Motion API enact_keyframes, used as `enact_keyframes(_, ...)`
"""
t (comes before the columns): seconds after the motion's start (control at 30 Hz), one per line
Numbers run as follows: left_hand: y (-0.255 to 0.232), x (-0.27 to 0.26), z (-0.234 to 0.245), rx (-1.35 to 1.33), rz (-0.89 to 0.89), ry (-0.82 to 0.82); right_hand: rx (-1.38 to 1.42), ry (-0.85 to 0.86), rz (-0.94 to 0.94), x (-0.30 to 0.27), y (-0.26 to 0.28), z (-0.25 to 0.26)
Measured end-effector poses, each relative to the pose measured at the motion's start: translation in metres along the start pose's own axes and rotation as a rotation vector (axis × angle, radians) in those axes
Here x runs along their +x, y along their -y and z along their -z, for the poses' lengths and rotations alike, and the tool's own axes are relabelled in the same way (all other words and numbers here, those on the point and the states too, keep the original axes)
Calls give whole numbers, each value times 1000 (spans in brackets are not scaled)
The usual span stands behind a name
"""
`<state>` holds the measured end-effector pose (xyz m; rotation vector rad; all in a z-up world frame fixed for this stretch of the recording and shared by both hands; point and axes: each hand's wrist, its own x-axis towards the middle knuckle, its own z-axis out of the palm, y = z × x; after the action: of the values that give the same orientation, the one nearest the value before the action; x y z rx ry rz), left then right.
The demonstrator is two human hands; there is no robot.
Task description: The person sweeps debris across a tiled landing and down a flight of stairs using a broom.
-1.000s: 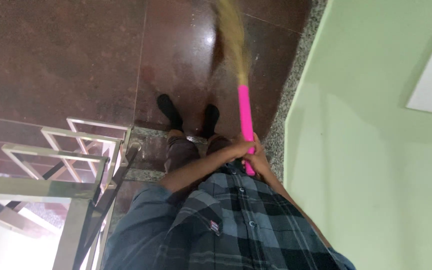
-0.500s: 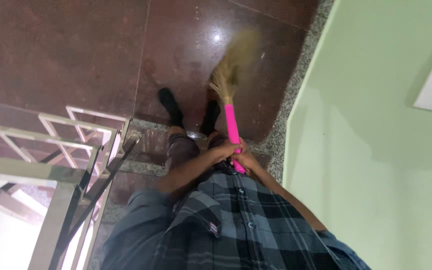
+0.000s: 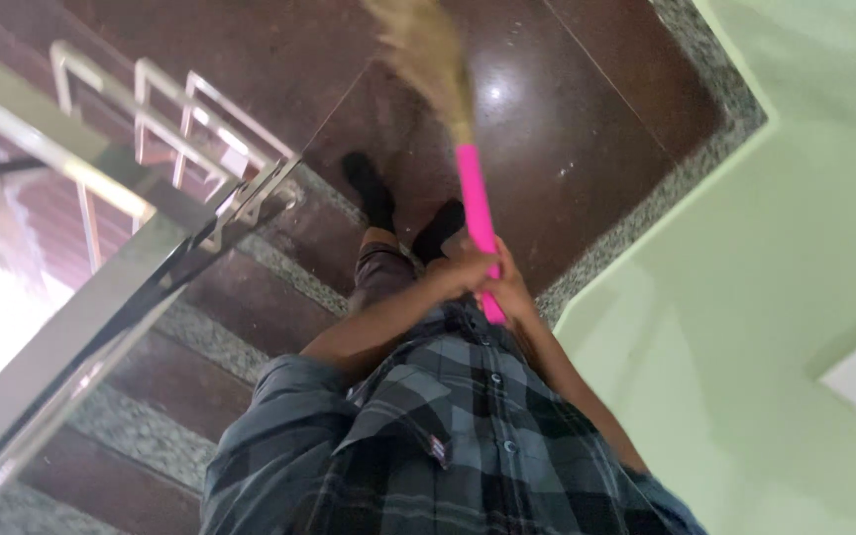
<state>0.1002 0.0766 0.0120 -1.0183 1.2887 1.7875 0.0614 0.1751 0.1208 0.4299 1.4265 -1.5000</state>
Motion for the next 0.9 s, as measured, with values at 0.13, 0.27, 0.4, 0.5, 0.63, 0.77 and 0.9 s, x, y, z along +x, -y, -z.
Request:
enact_keyframes(0.13, 21, -13, -50, 248, -278, 435, -123, -10, 213, -43, -14, 32)
enact_keyframes(0.27, 18, -15, -56, 187, -190, 161, -130, -151, -24, -25, -55, 52)
enact_keyframes(0.4, 32, -9, -26, -162, -164, 230, -207, -12, -128, 19, -72, 50)
enact_keyframes(0.5, 39, 0, -2, -146, -190, 184, -283, 99, -149, 41, -68, 32)
enact_keyframes(0.63, 16, -1, 54, -292, -233, 111, -351, 68, -187, 65, -35, -19)
enact_keyframes(0.77, -36, -6, 93, -246, -81, -159, -274, 113, -258, 92, 25, -69)
enact_keyframes(0.9, -89, 2, 127, -345, -97, -202, -243, 206, -228, 127, 81, -97)
